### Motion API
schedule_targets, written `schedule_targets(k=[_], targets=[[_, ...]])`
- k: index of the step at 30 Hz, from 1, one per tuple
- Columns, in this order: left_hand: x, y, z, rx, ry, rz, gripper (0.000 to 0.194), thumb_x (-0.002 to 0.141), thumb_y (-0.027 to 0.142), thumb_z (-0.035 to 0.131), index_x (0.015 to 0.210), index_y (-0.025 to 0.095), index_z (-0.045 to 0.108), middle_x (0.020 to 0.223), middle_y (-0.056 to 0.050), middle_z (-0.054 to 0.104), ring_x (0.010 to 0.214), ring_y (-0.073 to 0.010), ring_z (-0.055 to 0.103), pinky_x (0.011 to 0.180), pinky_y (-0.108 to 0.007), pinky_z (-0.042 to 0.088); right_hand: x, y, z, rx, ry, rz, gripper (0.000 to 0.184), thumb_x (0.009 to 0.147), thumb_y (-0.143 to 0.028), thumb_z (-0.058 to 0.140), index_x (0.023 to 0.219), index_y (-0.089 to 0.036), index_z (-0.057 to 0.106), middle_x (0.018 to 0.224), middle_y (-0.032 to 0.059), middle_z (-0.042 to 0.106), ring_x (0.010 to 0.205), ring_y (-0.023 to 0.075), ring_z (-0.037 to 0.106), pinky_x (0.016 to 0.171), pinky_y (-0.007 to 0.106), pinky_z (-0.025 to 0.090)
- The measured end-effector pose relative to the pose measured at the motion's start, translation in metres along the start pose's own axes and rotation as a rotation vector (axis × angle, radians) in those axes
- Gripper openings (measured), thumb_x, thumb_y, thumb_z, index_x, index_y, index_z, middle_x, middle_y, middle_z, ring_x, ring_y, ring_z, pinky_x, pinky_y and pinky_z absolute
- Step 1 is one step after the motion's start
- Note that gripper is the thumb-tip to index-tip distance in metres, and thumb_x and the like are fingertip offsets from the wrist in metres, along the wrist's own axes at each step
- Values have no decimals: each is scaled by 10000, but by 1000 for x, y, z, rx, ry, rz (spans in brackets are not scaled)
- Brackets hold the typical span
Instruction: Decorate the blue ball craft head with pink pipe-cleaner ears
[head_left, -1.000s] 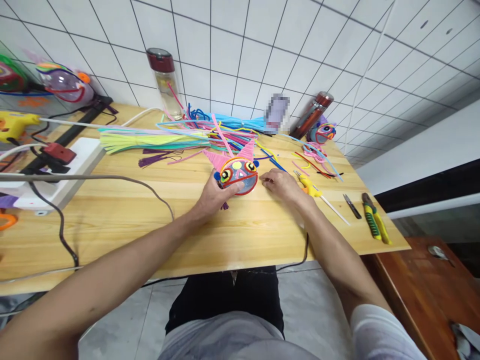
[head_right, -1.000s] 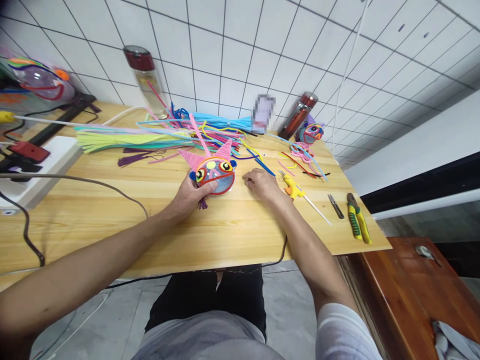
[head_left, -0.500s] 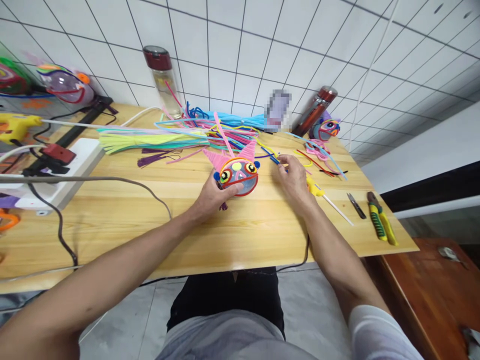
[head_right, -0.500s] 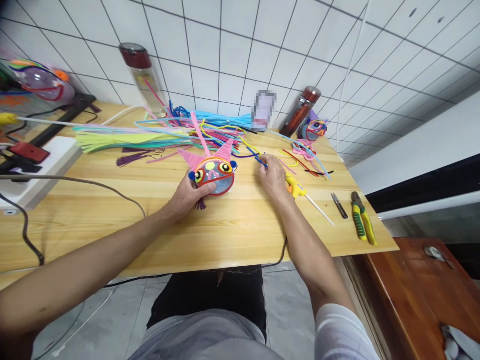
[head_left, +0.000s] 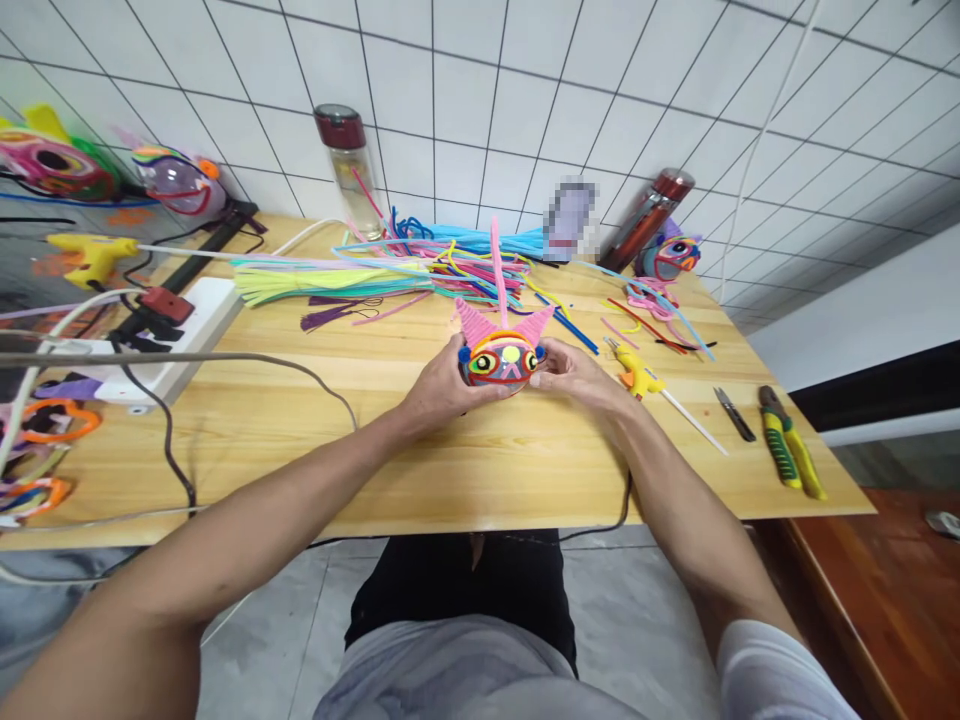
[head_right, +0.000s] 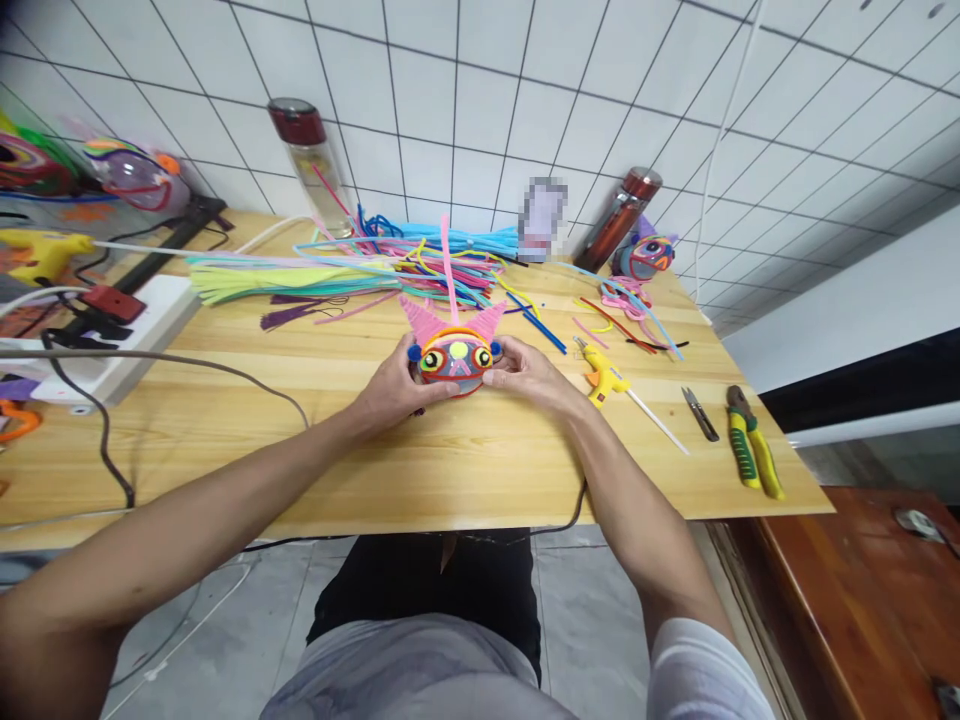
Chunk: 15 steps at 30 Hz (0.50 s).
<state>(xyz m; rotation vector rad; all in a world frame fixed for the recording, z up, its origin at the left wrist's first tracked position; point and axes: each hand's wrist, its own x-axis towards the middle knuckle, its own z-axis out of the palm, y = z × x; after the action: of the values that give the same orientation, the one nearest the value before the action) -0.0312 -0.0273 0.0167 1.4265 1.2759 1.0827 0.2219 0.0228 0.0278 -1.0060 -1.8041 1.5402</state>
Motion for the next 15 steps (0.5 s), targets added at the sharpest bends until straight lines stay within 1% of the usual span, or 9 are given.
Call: schedule_targets(k=[2, 5, 7, 9, 11, 12, 13, 15], targets=[[1, 0, 0, 16, 16, 24, 796, 556, 474, 1044, 1163, 219, 596, 1060, -52, 735, 994, -248, 727, 730, -281, 609, 0, -1, -3, -5, -30, 0, 739, 717, -703, 921, 1280, -273, 709, 1248, 42, 806, 1134, 313, 765, 1029, 461, 619], [2, -1, 0, -33, -9, 22, 793, 562, 464, 1038, 1177, 212, 606, 1031, -57, 726, 916, -230, 721, 635, -257, 590, -1, -3, -11, -65, -73, 25, 761, 735, -692, 911, 1331, -264, 707, 1311, 58, 795, 1138, 316, 771, 1068, 490, 600], [2, 0, 0, -49, -43, 3, 800, 577, 459, 1031, 1200, 205, 600, 1011, -53, 721, 823, -200, 699, 535, -222, 543, -2, -9, -18, -153, -60, 42, 766, 745, -684, 906, 1357, -266, 715, 1411, 74, 759, 1231, 335, 742, 1116, 516, 572], [3, 0, -2, -50, -71, -22, 803, 601, 470, 1019, 1224, 201, 590, 999, -45, 714, 731, -165, 660, 458, -197, 490, -2, -18, -22, -242, 19, 40, 769, 727, -680, 919, 1357, -280, 733, 1508, 78, 708, 1397, 370, 652, 1203, 555, 505], [4, 0, -3, -63, -81, -26, 797, 631, 491, 1003, 1246, 200, 586, 1030, -48, 716, 704, -147, 645, 437, -186, 473, -1, -29, -21, -287, 92, 26, 783, 696, -679, 941, 1350, -295, 746, 1555, 75, 678, 1508, 385, 559, 1282, 579, 416], [4, 0, -4, -76, -80, -19, 794, 643, 499, 996, 1254, 200, 586, 1058, -54, 719, 714, -146, 650, 441, -183, 475, 0, -34, -20, -286, 93, 14, 792, 688, -686, 945, 1350, -298, 748, 1559, 75, 675, 1525, 383, 542, 1304, 579, 386], [4, 0, -4, -88, -76, -12, 791, 653, 505, 989, 1262, 201, 586, 1083, -58, 721, 729, -148, 658, 449, -182, 478, 2, -37, -17, -270, 72, -2, 799, 692, -696, 941, 1355, -296, 745, 1560, 76, 674, 1527, 376, 542, 1315, 569, 373], [4, -1, -4, -103, -63, -5, 784, 659, 505, 982, 1266, 203, 587, 1101, -57, 721, 747, -150, 664, 472, -186, 490, 7, -39, -9, -203, 7, -46, 816, 712, -720, 921, 1376, -287, 727, 1565, 79, 668, 1511, 352, 561, 1310, 533, 393]])
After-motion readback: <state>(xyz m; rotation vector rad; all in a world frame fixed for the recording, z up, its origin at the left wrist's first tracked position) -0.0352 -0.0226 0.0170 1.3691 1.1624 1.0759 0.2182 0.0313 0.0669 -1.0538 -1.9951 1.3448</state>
